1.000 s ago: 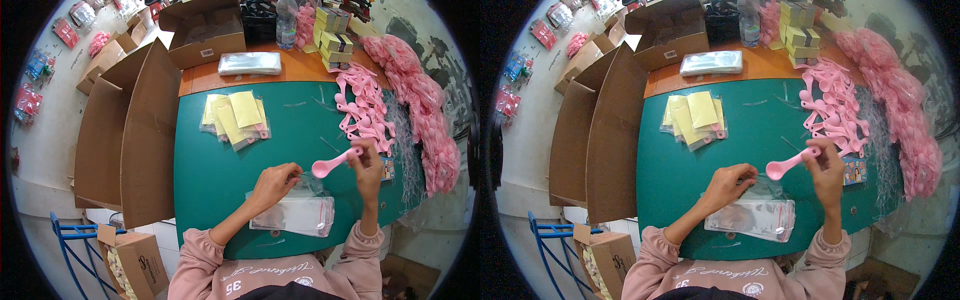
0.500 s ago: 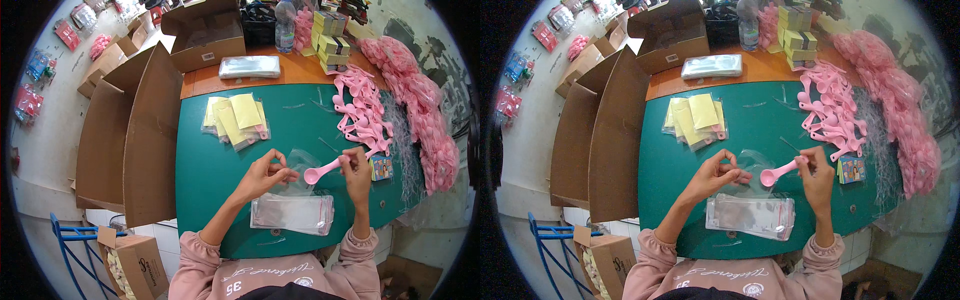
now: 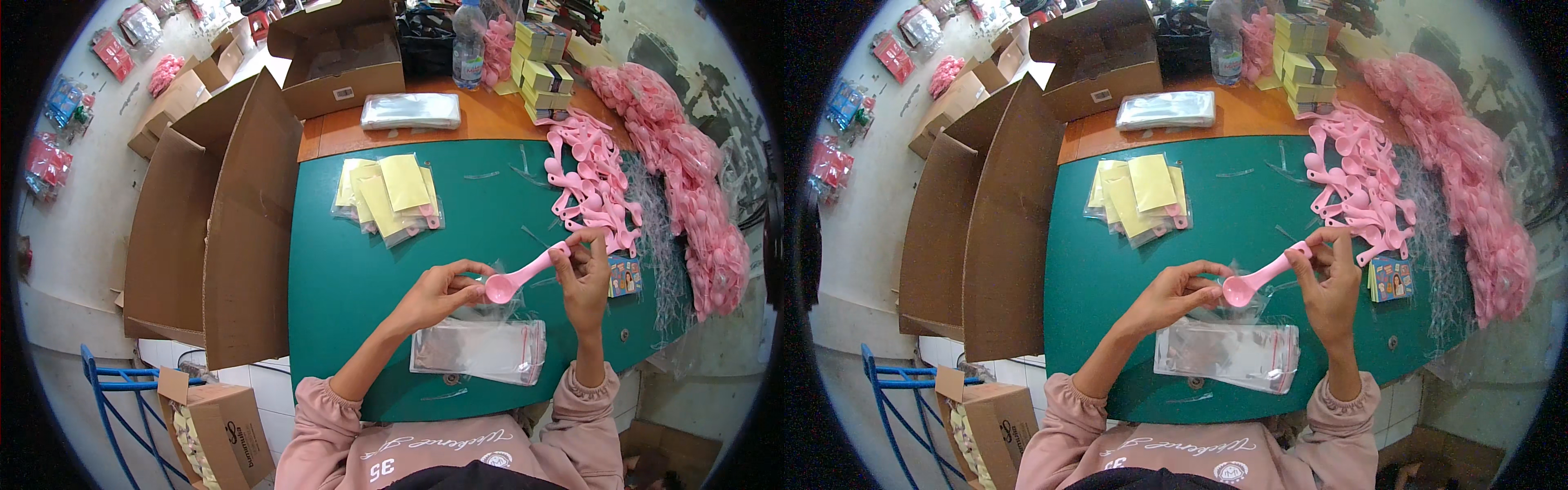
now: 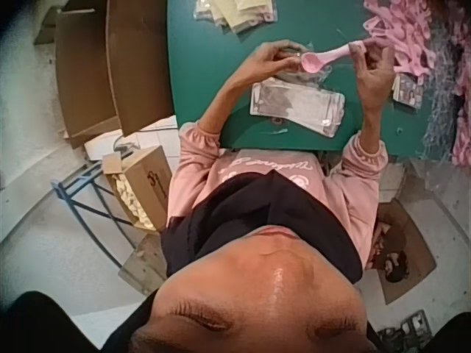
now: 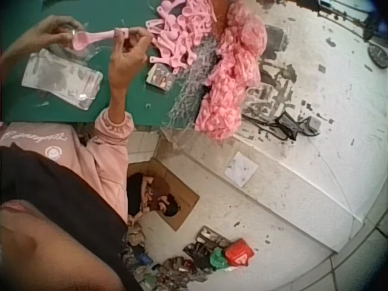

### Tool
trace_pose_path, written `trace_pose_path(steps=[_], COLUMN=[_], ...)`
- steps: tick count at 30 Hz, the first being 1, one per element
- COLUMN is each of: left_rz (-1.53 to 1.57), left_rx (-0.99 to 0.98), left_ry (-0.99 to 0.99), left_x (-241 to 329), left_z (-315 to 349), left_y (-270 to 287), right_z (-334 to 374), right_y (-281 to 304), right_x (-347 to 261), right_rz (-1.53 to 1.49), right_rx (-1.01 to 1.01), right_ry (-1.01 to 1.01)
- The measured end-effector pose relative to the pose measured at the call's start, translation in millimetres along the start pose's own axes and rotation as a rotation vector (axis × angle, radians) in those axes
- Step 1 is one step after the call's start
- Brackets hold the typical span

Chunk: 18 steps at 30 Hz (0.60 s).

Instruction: The person repeatedly picks up pink plastic spoons and small printed cards, places them into clear plastic bags, and seals each bag. The sealed packages are stacked on the green table. The person handles the items one at a time throughout the clip.

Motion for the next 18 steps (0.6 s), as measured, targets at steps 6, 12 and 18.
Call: trace_pose_path(steps=[6, 12, 18], left_rz=[0.068, -0.193, -0.011], left_rx=[-0.075, -0.043, 0.054], left_ry=[0.002, 0.063, -0.201], left_x=[-4, 4, 9], left_z=[1, 2, 2], left_y=[-7, -7, -5], right_z=[-1, -7, -24], right_y=[-15, -12, -2], right_x=[-7, -9, -29], right_rz=[-0.037, -0.119, 0.252], right_rx=[-0.256, -0.399, -0.531], right_ry=[-0.080, 0.005, 0.312])
Point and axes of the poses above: each hand's wrist, its own z-axis away from the middle knuckle, its own y-axis out of the back of the hand, x = y × z, the point moved 2 cm from there along -z, towards the middle knuckle, and after that the axes turned 4 degrees about z, right-handed, at the moved point
